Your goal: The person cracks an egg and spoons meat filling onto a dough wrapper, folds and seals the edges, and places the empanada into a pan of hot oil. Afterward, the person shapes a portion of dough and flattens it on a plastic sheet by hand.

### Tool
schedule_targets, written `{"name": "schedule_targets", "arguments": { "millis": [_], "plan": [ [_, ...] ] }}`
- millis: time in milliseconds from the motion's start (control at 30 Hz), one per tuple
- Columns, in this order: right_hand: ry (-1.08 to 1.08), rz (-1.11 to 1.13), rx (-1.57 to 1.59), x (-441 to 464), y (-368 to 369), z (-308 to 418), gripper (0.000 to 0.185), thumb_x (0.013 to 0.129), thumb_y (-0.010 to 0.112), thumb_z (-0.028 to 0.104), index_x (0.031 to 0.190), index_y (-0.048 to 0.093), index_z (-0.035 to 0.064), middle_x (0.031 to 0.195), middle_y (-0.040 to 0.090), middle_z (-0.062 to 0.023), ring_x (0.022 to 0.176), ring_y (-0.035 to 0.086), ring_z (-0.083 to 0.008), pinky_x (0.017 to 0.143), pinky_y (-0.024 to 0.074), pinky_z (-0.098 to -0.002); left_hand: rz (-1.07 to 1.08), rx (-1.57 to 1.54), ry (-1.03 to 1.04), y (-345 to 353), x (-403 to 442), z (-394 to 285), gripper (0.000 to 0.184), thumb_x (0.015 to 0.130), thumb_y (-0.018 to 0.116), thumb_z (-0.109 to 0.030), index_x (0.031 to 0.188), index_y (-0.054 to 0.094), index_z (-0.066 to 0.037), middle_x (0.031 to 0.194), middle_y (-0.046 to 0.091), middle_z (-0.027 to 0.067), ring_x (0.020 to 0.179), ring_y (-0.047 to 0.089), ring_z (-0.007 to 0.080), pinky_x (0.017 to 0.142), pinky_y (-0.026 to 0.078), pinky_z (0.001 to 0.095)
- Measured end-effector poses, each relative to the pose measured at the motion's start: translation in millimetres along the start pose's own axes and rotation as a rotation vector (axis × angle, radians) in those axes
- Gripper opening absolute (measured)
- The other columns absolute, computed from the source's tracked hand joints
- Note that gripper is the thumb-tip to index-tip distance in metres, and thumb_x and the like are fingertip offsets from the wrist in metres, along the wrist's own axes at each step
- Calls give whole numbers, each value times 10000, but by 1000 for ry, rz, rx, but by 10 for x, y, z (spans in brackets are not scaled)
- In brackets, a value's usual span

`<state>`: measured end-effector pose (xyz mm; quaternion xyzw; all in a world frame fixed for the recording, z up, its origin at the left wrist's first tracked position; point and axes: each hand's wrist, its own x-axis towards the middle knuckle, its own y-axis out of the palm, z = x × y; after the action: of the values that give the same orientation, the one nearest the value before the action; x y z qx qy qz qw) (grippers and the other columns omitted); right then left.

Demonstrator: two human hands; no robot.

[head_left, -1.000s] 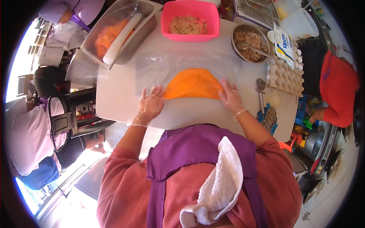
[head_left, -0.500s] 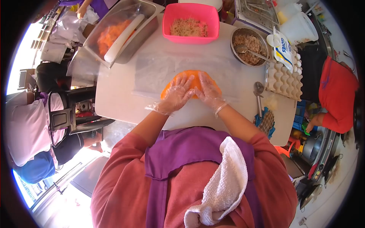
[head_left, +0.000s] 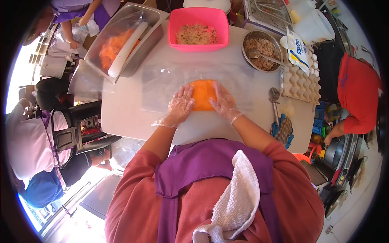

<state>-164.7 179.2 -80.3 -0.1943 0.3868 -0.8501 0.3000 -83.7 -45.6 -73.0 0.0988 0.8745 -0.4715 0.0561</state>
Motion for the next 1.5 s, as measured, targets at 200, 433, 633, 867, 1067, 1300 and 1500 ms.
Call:
{"name": "schedule_targets", "arguments": {
  "millis": [200, 433, 633, 867, 1067, 1300, 1500],
  "plan": [
    [30, 4, -122, -92, -53, -80, 683, 929, 480, 402, 1429, 263, -10, 1426, 376, -205, 1330, 339, -348, 1100, 251, -430, -12, 95, -6, -59, -62, 67, 583, 991, 213, -405, 1495, 175, -114, 1543, 183, 132, 1423, 146, 335, 1153, 109, 442],
    [253, -3, 2, 98, -272, -141, 492, 907, 527, 300, 1325, 443, 55, 1216, 565, -156, 1174, 495, -314, 979, 367, -454, -1, -30, -153, -262, -83, 53, 578, 974, 316, -412, 1438, 318, -67, 1518, 245, 152, 1405, 206, 333, 1144, 149, 456],
    [-28, -128, -179, 833, -508, -120, 393, 828, 590, 187, 1203, 562, 74, 974, 662, -100, 984, 594, -303, 836, 442, -454, 32, 114, 51, -324, 56, -457, 638, 888, 528, -427, 1407, 377, -87, 1482, 320, 150, 1366, 285, 354, 1119, 214, 492],
    [62, 82, -438, 1017, -515, 12, 275, 808, 618, 223, 1055, 634, 105, 944, 662, -127, 959, 603, -318, 879, 417, -496, -98, 281, 246, 64, 123, -694, 712, 813, 647, -392, 1418, 368, -140, 1455, 364, 129, 1326, 344, 351, 1099, 268, 489],
    [235, 491, -183, 1022, -748, 239, 218, 835, 616, 225, 975, 664, 65, 950, 662, -170, 931, 610, -355, 839, 467, -429, -64, 265, 280, 9, 160, -639, 701, 806, 658, -378, 1407, 385, -144, 1416, 416, 116, 1310, 364, 346, 1090, 284, 474],
    [284, 606, -18, 1006, -1009, 447, 276, 848, 616, 277, 989, 667, 46, 998, 656, -178, 943, 613, -342, 819, 472, -419, -42, 254, 268, 17, 171, -637, 707, 807, 660, -368, 1413, 372, -145, 1423, 409, 112, 1334, 339, 336, 1103, 268, 468],
    [126, 450, 35, 801, -1070, 555, 306, 854, 591, 305, 911, 671, 15, 896, 660, -187, 848, 619, -338, 777, 471, -393, -154, 118, 419, 99, 1, -512, 697, 765, 711, -348, 1379, 438, -160, 1378, 456, 86, 1301, 382, 313, 1084, 296, 491]
  ]
}}
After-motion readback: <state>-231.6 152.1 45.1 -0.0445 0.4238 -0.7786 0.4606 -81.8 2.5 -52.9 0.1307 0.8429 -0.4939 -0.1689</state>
